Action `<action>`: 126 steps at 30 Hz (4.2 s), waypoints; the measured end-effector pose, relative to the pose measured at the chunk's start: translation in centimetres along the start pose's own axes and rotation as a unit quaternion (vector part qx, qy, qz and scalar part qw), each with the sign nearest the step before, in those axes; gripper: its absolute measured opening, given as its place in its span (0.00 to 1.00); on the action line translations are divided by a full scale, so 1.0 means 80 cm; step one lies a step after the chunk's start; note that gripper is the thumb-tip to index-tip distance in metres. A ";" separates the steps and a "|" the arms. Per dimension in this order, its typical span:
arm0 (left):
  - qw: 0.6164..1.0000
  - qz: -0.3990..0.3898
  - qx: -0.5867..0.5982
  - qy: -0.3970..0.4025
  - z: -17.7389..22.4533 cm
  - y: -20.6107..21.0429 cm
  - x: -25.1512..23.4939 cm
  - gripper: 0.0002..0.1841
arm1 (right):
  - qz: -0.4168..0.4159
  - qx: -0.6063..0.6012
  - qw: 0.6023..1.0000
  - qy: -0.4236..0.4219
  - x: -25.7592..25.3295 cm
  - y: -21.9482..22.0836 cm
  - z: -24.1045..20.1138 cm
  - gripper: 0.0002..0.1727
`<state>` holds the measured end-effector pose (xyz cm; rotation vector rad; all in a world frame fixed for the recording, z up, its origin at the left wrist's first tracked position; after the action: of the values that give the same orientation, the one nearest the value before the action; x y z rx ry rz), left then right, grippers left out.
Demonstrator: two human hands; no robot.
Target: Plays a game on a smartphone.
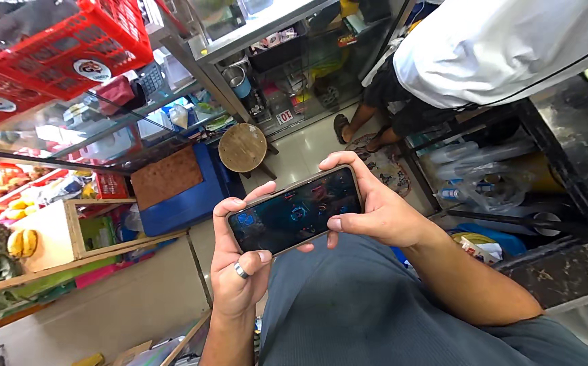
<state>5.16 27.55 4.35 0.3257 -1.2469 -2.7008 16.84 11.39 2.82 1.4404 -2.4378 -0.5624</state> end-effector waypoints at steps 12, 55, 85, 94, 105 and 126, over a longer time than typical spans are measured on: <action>1.000 0.010 0.002 0.006 0.004 0.000 -0.006 0.29 | -0.043 -0.044 0.998 -0.016 -0.001 0.001 -0.003 0.39; 1.000 -0.016 -0.001 0.010 0.013 -0.005 0.005 0.33 | -0.081 -0.027 0.996 -0.013 -0.005 0.012 -0.004 0.43; 0.999 0.021 -0.010 0.023 0.008 0.004 0.004 0.27 | -0.060 -0.028 0.997 -0.026 0.010 0.013 -0.007 0.43; 0.988 0.077 -0.122 0.060 0.004 0.008 -0.005 0.31 | -0.040 -0.007 0.999 -0.034 0.008 0.009 -0.007 0.42; 0.993 0.077 -0.075 0.042 -0.002 0.009 -0.014 0.23 | -0.034 -0.008 0.999 -0.036 0.009 0.001 -0.010 0.41; 0.990 0.090 -0.094 0.051 -0.004 0.012 -0.019 0.27 | 0.013 -0.031 0.999 -0.023 -0.002 -0.007 -0.012 0.30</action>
<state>6.76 27.01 5.09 0.3073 -0.9367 -2.5857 17.73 11.11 3.45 1.3833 -2.4473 -0.6657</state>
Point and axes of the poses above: each hand's wrist, its own x-axis away from the middle knuckle, its own y-axis out of the palm, z = x × y, the point moved 6 cm from there along -x, towards the middle knuckle, and after that the axes turned 8 degrees about x, right-handed, at the moved point
